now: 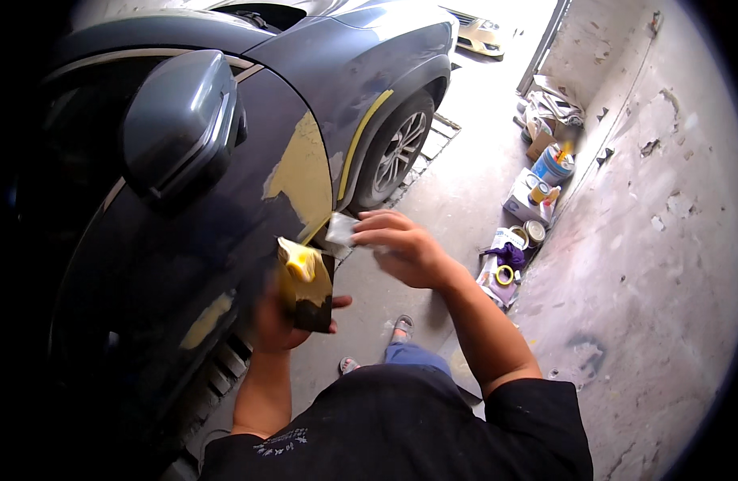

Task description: The person applies body filler to a damaged area on the side of a car using a putty knife. They scoop filler from a container, spread it over the sanded area, and smooth it to blend with the surrounding surface.

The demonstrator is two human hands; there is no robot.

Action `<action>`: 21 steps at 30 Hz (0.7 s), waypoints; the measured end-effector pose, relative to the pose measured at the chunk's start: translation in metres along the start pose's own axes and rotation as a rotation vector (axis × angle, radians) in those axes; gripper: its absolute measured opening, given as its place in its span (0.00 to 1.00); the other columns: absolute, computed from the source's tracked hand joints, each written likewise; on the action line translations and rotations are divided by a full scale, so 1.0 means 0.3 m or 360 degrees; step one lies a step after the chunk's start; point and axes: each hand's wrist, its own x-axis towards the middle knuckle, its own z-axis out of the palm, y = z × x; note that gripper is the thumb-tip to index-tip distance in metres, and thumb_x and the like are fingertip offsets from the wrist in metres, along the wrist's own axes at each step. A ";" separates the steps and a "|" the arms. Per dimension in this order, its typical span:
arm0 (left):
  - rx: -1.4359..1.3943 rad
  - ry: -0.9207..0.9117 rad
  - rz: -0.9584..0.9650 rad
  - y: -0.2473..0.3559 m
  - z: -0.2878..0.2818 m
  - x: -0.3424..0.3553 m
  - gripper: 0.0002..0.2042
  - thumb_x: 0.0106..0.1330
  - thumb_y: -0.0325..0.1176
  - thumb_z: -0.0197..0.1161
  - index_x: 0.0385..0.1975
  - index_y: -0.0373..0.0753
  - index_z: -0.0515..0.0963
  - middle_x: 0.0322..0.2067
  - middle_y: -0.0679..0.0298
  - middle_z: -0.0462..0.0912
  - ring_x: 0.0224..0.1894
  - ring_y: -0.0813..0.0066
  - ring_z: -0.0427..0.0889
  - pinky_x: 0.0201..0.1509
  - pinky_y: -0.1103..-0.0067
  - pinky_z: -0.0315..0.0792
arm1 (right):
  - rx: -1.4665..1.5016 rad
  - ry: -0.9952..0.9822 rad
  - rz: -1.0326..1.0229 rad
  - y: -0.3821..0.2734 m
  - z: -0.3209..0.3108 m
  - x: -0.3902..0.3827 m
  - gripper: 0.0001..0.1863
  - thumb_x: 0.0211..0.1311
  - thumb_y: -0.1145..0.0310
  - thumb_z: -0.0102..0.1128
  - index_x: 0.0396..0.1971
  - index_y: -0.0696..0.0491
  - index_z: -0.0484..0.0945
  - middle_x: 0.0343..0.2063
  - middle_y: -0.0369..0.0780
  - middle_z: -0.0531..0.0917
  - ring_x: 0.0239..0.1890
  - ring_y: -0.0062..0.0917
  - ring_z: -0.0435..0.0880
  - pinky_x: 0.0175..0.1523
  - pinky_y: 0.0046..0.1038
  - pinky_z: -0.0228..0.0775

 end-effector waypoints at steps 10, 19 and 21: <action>0.1260 0.0533 0.0800 -0.116 0.001 0.081 0.23 0.71 0.41 0.49 0.61 0.33 0.62 0.57 0.54 0.70 0.58 0.60 0.72 0.63 0.67 0.64 | 0.1687 0.0269 0.1354 -0.048 0.228 -0.127 0.21 0.59 0.75 0.61 0.52 0.58 0.67 0.37 0.39 0.80 0.39 0.19 0.78 0.47 0.21 0.70; 0.0570 0.0369 -0.0041 -0.024 -0.038 0.006 0.27 0.71 0.48 0.48 0.62 0.35 0.61 0.53 0.48 0.73 0.50 0.52 0.78 0.47 0.61 0.77 | 0.1676 0.0278 0.0627 -0.114 -0.027 -0.038 0.21 0.60 0.81 0.55 0.54 0.58 0.69 0.51 0.43 0.76 0.51 0.26 0.78 0.55 0.30 0.72; 0.0140 0.0085 -0.0096 -0.024 -0.018 -0.004 0.30 0.70 0.51 0.48 0.63 0.36 0.60 0.54 0.47 0.72 0.50 0.47 0.78 0.45 0.56 0.77 | 0.1143 0.0010 0.0188 -0.145 -0.026 -0.017 0.22 0.56 0.85 0.55 0.52 0.55 0.74 0.53 0.43 0.75 0.56 0.32 0.75 0.59 0.33 0.68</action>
